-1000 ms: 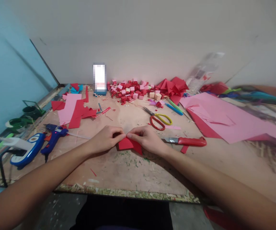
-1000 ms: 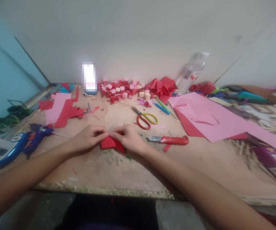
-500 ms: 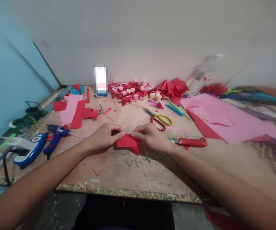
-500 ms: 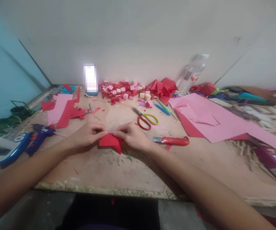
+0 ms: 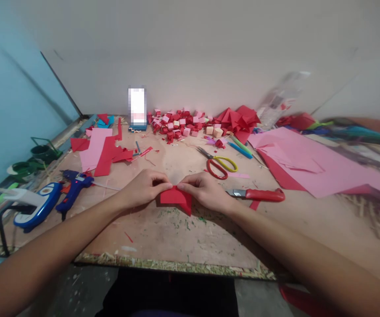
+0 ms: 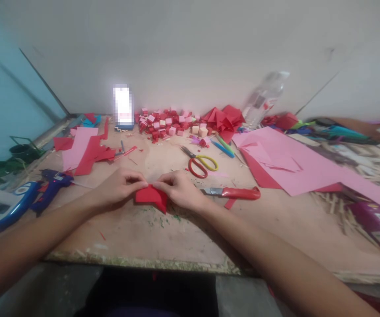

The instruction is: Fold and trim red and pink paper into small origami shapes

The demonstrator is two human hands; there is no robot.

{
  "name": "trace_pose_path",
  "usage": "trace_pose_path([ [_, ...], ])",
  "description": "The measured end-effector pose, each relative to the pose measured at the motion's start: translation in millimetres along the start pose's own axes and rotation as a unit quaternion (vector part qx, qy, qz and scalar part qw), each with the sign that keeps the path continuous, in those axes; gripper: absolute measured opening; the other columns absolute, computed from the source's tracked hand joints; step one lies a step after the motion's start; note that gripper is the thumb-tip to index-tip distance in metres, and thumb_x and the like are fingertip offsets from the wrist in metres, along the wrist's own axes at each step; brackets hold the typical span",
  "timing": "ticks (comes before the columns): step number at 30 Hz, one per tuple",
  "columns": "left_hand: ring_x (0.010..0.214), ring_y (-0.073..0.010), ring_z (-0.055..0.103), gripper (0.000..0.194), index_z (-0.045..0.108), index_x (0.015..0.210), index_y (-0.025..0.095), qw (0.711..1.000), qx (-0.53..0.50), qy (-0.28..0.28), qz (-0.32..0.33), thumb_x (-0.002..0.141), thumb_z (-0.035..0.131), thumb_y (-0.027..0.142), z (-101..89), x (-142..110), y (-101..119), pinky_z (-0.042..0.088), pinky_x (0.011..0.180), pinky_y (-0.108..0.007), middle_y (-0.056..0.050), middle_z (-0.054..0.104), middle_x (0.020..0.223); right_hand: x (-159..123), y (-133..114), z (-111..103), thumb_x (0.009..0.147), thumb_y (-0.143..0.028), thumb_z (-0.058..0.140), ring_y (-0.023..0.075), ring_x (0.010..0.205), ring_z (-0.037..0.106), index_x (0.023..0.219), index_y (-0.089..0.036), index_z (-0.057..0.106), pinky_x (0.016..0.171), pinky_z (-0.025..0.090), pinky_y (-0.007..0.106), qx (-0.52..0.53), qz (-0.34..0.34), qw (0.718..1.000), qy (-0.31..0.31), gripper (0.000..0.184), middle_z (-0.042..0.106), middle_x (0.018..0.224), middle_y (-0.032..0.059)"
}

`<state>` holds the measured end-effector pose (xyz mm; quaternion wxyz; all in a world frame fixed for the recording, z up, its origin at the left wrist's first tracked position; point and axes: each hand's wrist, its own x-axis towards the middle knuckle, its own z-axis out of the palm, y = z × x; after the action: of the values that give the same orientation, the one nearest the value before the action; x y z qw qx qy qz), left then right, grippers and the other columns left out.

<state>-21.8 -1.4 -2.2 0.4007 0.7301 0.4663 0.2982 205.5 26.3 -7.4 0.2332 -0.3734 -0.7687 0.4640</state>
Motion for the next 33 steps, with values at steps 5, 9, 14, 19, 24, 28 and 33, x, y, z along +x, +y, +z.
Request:
trace_pose_path([
  [5,0.061,-0.0113,0.050,0.027,0.071,0.069,0.015,1.000,-0.003,-0.006,0.002,0.089,0.062,0.030,-0.3,1,1,0.036,0.059,-0.023,0.001,0.059,0.061,-1,-3,-1,0.095,-0.043,0.060,0.0139,0.062,0.049,0.071,-0.015,0.069,0.059,0.040,0.028,-0.027,-0.008,1.000,-0.002,0.038,0.060,0.064,0.0017],
  [9,0.057,-0.0103,0.046,0.026,0.070,0.069,0.014,1.000,-0.022,-0.005,-0.001,0.089,0.062,0.030,-1.6,1,2,0.034,0.057,-0.023,0.002,0.055,0.057,-1,-4,-1,0.095,-0.044,0.060,0.0138,0.063,0.048,0.076,-0.014,0.071,0.058,0.039,0.028,-0.018,-0.004,1.000,-0.008,0.037,0.060,0.066,0.0022],
  [14,0.061,-0.0108,0.046,0.025,0.068,0.069,0.014,0.999,-0.036,-0.018,-0.020,0.087,0.063,0.032,-2.6,0,5,0.034,0.058,-0.023,0.002,0.056,0.062,-1,-9,-2,0.094,-0.043,0.061,0.0147,0.065,0.053,0.077,-0.014,0.073,0.061,0.042,0.028,-0.009,0.011,1.000,-0.020,0.036,0.065,0.070,0.0039],
  [19,0.061,-0.0113,0.045,0.030,0.064,0.068,0.015,0.997,-0.054,-0.033,-0.044,0.088,0.061,0.038,-4.6,0,15,0.033,0.055,-0.023,0.002,0.053,0.063,-2,-14,-14,0.091,-0.040,0.064,0.0142,0.061,0.055,0.073,-0.015,0.072,0.057,0.041,0.027,0.001,0.036,0.999,-0.027,0.032,0.065,0.065,0.0029],
  [24,0.057,-0.0116,0.045,0.026,0.064,0.068,0.016,0.990,-0.049,-0.093,-0.093,0.087,0.062,0.035,-9.5,-1,26,0.032,0.053,-0.024,0.002,0.051,0.060,-18,-19,-31,0.090,-0.037,0.065,0.0156,0.057,0.060,0.071,-0.015,0.073,0.056,0.043,0.028,-0.003,0.055,0.996,-0.072,0.030,0.069,0.064,0.0049],
  [28,0.053,-0.0126,0.046,0.025,0.062,0.069,0.016,0.977,-0.040,-0.126,-0.167,0.087,0.059,0.033,-12.0,-6,36,0.031,0.052,-0.026,0.002,0.052,0.057,-40,-23,-48,0.092,-0.039,0.062,0.0148,0.053,0.056,0.065,-0.016,0.071,0.053,0.041,0.028,-0.066,0.050,0.996,-0.037,0.037,0.069,0.061,0.0050],
  [33,0.071,-0.0175,0.060,0.027,0.069,0.076,0.017,0.971,0.173,-0.113,-0.123,0.092,0.055,0.034,-15.5,-20,60,0.040,0.064,-0.027,-0.004,0.068,0.077,-71,-22,-78,0.094,-0.045,0.061,0.0211,0.069,0.067,0.077,-0.018,0.076,0.065,0.051,0.032,-0.169,0.023,0.983,0.063,0.036,0.076,0.076,0.0074],
])
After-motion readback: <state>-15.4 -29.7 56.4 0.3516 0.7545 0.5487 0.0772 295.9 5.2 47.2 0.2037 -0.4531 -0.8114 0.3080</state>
